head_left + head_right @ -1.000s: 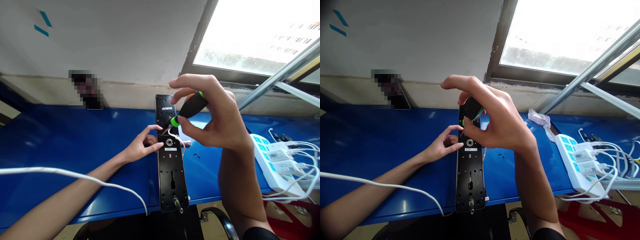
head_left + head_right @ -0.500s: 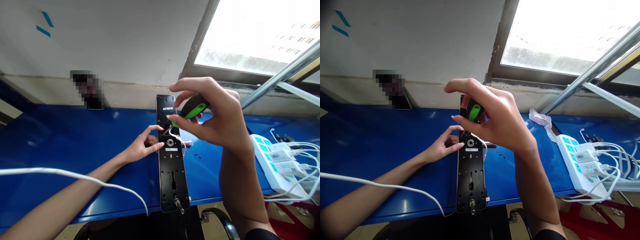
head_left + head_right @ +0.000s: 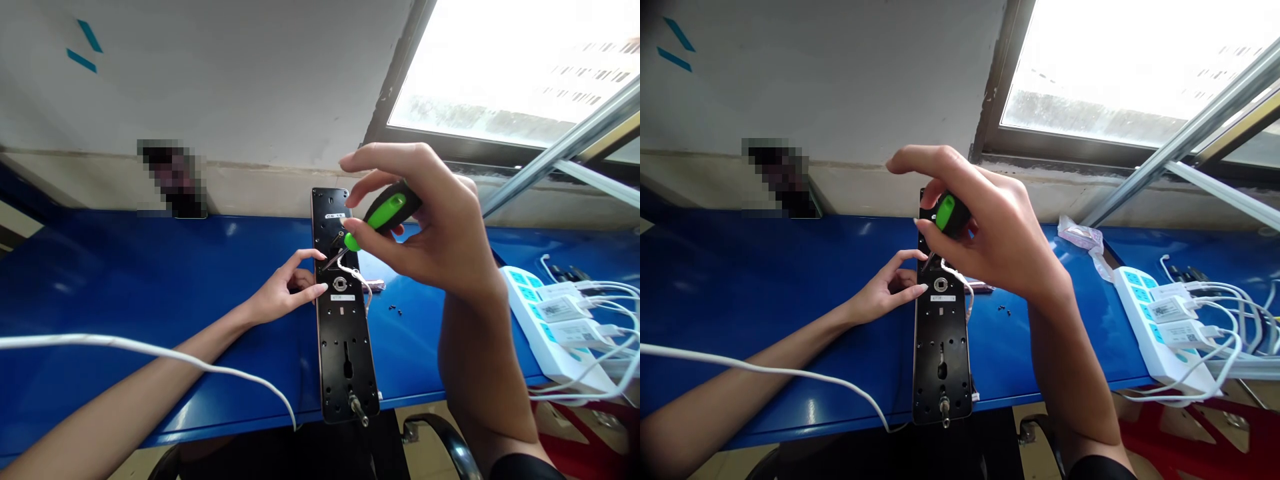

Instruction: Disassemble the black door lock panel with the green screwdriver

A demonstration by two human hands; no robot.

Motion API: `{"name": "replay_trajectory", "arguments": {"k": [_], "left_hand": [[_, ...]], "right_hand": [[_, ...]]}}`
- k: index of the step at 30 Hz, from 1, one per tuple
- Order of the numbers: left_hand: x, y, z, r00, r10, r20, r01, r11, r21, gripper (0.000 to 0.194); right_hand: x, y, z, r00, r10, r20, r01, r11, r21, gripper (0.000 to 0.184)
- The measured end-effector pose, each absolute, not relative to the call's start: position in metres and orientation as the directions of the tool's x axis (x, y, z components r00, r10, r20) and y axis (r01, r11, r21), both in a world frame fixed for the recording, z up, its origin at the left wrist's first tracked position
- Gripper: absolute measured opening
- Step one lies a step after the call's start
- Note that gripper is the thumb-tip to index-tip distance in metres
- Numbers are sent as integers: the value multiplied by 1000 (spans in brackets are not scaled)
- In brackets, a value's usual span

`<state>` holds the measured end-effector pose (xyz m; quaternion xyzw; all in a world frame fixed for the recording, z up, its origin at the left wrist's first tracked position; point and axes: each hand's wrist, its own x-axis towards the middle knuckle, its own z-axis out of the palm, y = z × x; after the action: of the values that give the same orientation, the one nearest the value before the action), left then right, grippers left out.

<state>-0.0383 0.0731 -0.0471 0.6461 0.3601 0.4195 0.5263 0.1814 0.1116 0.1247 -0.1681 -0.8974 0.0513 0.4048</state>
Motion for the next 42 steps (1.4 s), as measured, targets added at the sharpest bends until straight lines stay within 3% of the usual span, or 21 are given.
{"name": "replay_trajectory", "arguments": {"k": [4, 10, 16, 21, 26, 32, 38, 42], "left_hand": [[-37, 73, -46, 385, 906, 177, 21, -200, 980, 49], [-37, 73, -45, 388, 906, 168, 10, -187, 982, 50], [-37, 73, -44, 381, 909, 171, 39, -200, 979, 49], [-37, 73, -45, 386, 907, 169, 13, -188, 982, 50], [-37, 73, -44, 385, 908, 166, 26, -190, 981, 49], [-37, 73, -45, 392, 905, 166, 6, -182, 983, 50], [-37, 73, -44, 383, 908, 169, 47, -201, 978, 49], [-37, 74, -46, 381, 909, 172, 29, -197, 980, 50]], "right_hand": [[181, 109, 127, -652, 338, 679, 196, 940, -280, 69], [184, 109, 125, -616, 400, 679, 277, 917, -288, 51], [183, 112, 127, -664, 295, 687, 132, 951, -280, 65], [184, 111, 124, -610, 373, 699, 269, 927, -261, 48], [182, 110, 126, -641, 322, 697, 155, 943, -293, 66], [183, 112, 123, -602, 362, 712, 262, 932, -251, 50], [181, 111, 127, -649, 334, 684, 170, 940, -297, 63], [184, 111, 124, -612, 402, 681, 259, 916, -308, 53]]}}
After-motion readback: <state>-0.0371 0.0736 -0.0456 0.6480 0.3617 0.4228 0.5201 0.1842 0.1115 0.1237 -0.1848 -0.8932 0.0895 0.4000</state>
